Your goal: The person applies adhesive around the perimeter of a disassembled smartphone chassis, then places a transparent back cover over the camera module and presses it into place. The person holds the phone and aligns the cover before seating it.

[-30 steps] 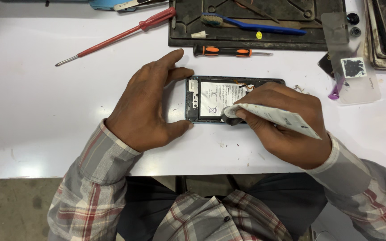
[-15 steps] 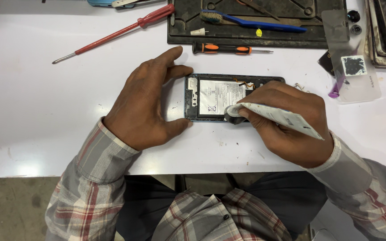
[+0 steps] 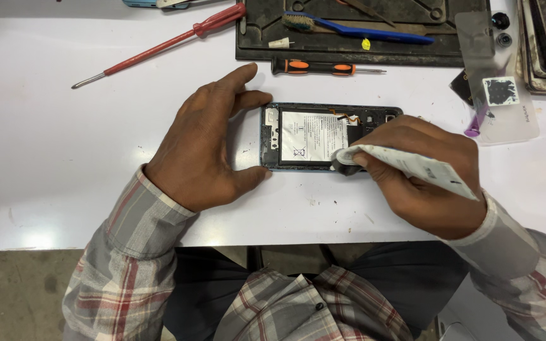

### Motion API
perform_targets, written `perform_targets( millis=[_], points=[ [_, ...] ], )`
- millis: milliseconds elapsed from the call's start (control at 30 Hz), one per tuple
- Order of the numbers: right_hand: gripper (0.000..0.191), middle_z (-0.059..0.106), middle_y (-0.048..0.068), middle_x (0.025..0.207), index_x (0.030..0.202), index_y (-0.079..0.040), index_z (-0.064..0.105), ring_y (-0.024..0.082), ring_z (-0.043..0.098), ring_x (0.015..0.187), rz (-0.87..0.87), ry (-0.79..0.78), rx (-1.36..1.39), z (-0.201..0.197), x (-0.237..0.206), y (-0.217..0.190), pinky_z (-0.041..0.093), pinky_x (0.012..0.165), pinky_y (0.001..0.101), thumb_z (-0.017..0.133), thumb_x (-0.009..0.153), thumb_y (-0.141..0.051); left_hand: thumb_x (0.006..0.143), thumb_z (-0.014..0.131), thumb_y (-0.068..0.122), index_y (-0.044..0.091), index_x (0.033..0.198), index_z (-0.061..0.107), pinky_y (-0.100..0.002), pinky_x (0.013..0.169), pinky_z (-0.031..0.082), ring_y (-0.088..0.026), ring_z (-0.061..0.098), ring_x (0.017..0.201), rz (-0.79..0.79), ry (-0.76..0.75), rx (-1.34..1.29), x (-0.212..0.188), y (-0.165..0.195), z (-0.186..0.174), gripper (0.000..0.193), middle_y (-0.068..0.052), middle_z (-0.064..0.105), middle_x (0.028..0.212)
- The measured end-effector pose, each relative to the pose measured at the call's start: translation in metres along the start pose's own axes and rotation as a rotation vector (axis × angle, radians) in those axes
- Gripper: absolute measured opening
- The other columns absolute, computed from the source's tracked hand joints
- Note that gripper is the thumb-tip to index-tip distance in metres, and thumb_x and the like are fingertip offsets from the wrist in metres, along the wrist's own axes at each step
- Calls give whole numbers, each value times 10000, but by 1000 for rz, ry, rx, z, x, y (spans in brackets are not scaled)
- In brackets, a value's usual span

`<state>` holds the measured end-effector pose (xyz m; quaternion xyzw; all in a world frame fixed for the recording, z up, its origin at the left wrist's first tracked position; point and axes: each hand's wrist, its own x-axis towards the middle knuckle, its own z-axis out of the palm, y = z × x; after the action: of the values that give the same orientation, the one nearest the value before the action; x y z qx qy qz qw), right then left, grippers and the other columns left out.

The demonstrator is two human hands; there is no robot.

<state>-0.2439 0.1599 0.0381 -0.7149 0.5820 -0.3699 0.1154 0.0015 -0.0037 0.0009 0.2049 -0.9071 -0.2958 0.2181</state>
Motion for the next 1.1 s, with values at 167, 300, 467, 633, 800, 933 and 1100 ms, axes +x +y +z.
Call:
perform_targets(
  millis=[167, 300, 467, 633, 800, 933, 1100],
  points=[
    [73, 745, 108, 911, 1005, 1, 732, 142, 724, 749, 68, 3, 19, -4, -2, -1, 518, 581, 235, 749, 935, -14, 625, 920, 193, 9, 1547, 240, -522, 1199, 309, -373, 457, 1378, -2, 0, -2, -1, 0, -1, 1160, -127, 640, 1404],
    [85, 744, 111, 915, 1010, 3, 733, 144, 722, 755, 49, 9, 8, -2, -3, -2, 521, 591, 236, 750, 928, -6, 626, 914, 187, 2, 1544, 241, -515, 1191, 314, -367, 465, 1366, -6, -7, -7, -1, 1, -2, 1154, -133, 643, 1398],
    [88, 742, 116, 940, 1026, 7, 727, 153, 730, 801, 20, 15, 4, -4, -4, -1, 544, 633, 237, 740, 940, 3, 622, 912, 183, -1, 1544, 240, -516, 1192, 309, -363, 466, 1368, -4, -9, 4, -1, 0, -2, 1155, -142, 642, 1401],
    [57, 747, 121, 899, 988, 17, 733, 151, 725, 746, 80, 12, -30, -11, -9, 0, 522, 579, 237, 741, 932, 19, 623, 910, 181, -3, 1546, 239, -516, 1193, 307, -362, 462, 1375, -4, -7, 2, -2, -1, -1, 1156, -142, 642, 1402],
    [61, 732, 126, 930, 1017, 24, 717, 166, 729, 822, 41, 38, -31, -14, -12, 1, 544, 630, 234, 736, 959, 25, 622, 916, 183, -8, 1545, 242, -517, 1192, 305, -361, 462, 1374, 1, -5, 8, -2, -1, -2, 1159, -146, 642, 1401],
    [96, 735, 131, 942, 1028, 32, 714, 168, 738, 830, 64, 40, 22, -13, -14, 2, 559, 657, 240, 731, 933, 32, 618, 918, 185, -7, 1543, 249, -509, 1188, 313, -354, 475, 1364, 0, -6, 5, -2, 0, -3, 1158, -147, 641, 1403],
    [62, 740, 138, 935, 995, 33, 726, 185, 731, 832, 62, 45, -69, -17, -21, 4, 554, 659, 251, 744, 936, 44, 622, 915, 178, -8, 1544, 250, -506, 1188, 317, -352, 480, 1365, 2, -5, 5, -3, 1, -4, 1152, -144, 644, 1399]
  ],
)
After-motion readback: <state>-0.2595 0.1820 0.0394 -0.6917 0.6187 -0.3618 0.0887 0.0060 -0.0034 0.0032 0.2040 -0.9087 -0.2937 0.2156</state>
